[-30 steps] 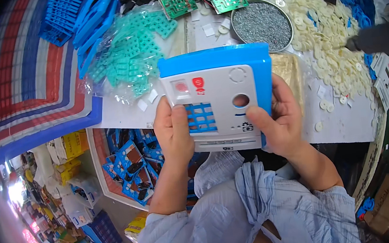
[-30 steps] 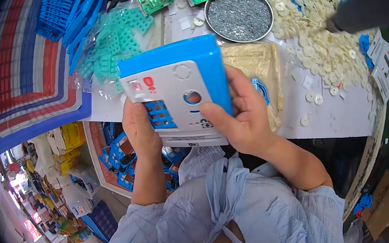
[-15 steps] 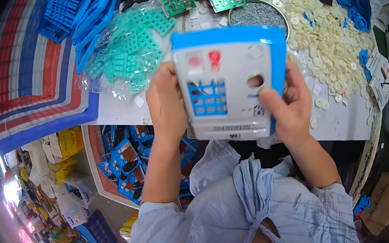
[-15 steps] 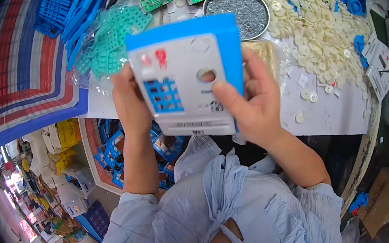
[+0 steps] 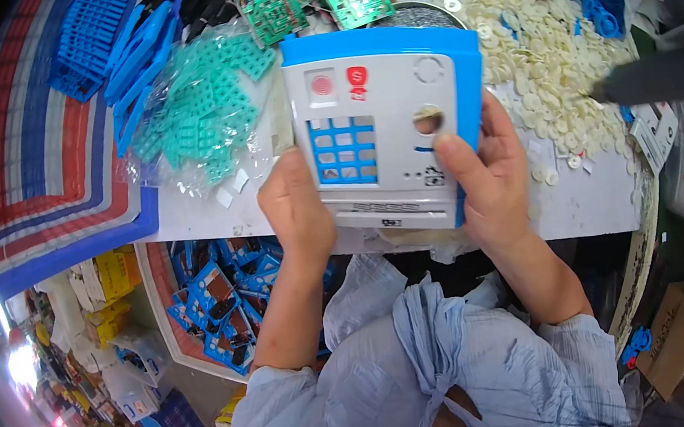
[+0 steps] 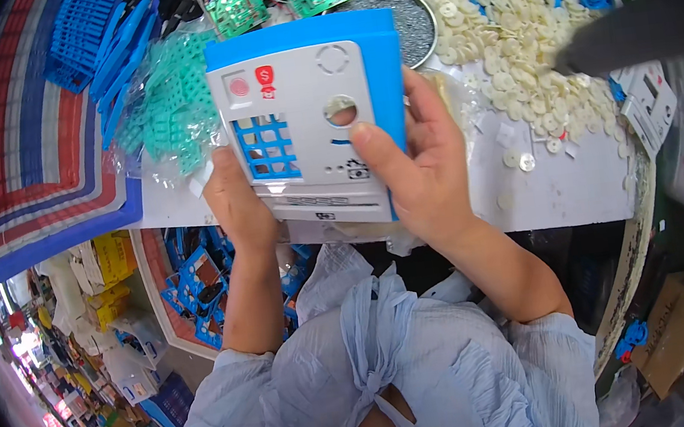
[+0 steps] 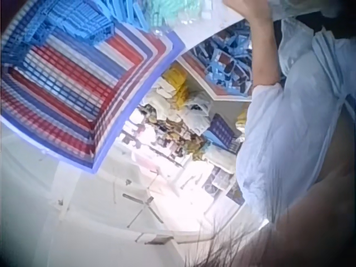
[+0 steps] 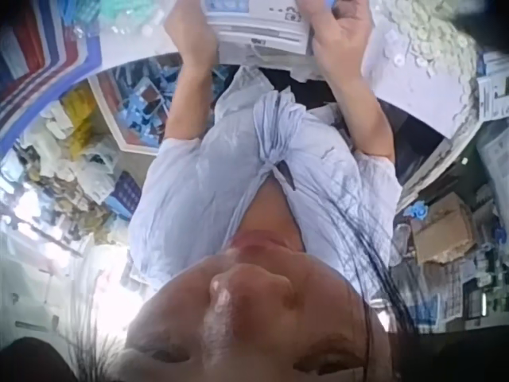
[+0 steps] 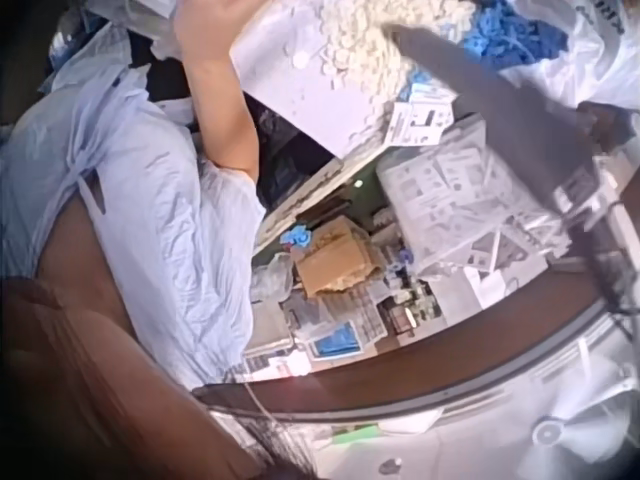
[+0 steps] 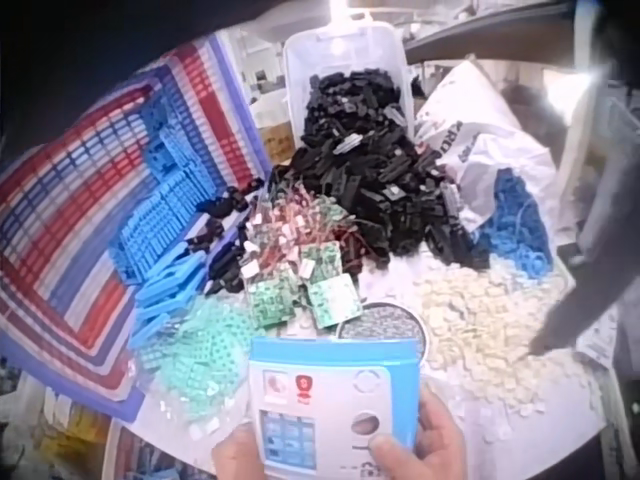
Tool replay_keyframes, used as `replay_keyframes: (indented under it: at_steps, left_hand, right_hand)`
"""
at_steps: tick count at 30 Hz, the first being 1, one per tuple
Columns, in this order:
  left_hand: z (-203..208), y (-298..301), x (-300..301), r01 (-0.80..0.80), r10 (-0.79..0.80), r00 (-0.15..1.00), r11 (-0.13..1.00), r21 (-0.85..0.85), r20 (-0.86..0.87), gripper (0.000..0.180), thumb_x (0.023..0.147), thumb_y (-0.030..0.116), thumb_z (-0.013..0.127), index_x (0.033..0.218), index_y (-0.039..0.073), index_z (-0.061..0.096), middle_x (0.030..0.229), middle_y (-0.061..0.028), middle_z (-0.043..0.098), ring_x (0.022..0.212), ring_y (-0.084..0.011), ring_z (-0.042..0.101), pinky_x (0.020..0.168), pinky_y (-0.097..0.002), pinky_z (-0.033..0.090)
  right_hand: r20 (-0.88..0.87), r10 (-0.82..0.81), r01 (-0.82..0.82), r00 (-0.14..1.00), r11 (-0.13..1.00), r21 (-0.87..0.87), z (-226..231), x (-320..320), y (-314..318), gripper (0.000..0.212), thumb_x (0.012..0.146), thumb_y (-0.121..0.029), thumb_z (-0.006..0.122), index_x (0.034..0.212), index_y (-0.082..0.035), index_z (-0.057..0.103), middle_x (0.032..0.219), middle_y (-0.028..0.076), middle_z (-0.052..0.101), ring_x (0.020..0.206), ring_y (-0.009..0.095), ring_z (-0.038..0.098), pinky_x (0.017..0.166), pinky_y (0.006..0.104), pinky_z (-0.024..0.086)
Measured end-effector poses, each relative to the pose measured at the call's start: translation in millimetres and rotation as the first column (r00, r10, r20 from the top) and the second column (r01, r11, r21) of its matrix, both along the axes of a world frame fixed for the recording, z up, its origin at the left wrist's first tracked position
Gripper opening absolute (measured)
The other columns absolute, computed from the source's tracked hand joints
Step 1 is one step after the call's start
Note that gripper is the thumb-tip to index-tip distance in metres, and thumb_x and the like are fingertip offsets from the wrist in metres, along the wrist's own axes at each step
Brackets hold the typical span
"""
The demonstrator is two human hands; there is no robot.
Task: Assembling the internal components and casing of a blue electronic device using an electric screwdriver.
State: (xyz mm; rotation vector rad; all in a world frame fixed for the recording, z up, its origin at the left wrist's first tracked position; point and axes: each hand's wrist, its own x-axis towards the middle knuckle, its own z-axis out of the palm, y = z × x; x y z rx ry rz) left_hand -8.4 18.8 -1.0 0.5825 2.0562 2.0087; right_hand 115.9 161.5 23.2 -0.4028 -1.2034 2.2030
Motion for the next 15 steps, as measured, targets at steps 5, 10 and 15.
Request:
replay_keyframes:
  at_steps: [5,10,15]
  left_hand:
    - [7,-1,-12,-0.019,0.025,0.992,0.999,-0.045,0.124,0.052,0.112,0.037,0.039,0.104,-0.004,0.071,0.092,-0.0085,0.072,0.08,-0.0103,0.065,0.072,-0.0265,0.052]
    - [11,3,-16,-0.032,0.031,0.981,0.999,0.004,0.194,0.054,0.111,0.041,0.038,0.111,-0.004,0.068,0.1,-0.0131,0.073,0.085,-0.0159,0.07,0.077,-0.0297,0.055]
    - [7,-4,-21,0.053,-0.049,0.998,0.994,-0.091,0.035,0.053,0.111,0.042,0.04,0.112,-0.003,0.067,0.096,-0.0092,0.072,0.084,-0.0119,0.067,0.075,-0.0263,0.054]
  right_hand:
    - [0.114,0.203,-0.214,0.973,0.972,0.098,1,9,13,0.068,0.096,-0.004,0.067,0.153,0.002,0.03,0.136,0.017,0.06,0.117,0.018,0.063,0.097,0.0329,0.054]
    - [0.347,0.337,-0.369,0.875,0.929,0.026,4,14,22,0.075,0.092,0.002,0.07,0.154,0.004,0.028,0.125,0.016,0.065,0.11,0.019,0.067,0.077,0.0307,0.061]
    - [0.277,0.276,-0.29,0.921,0.957,0.013,-3,17,18,0.071,0.092,0.0,0.07,0.152,0.0,0.033,0.112,0.014,0.071,0.094,0.015,0.069,0.074,0.0285,0.058]
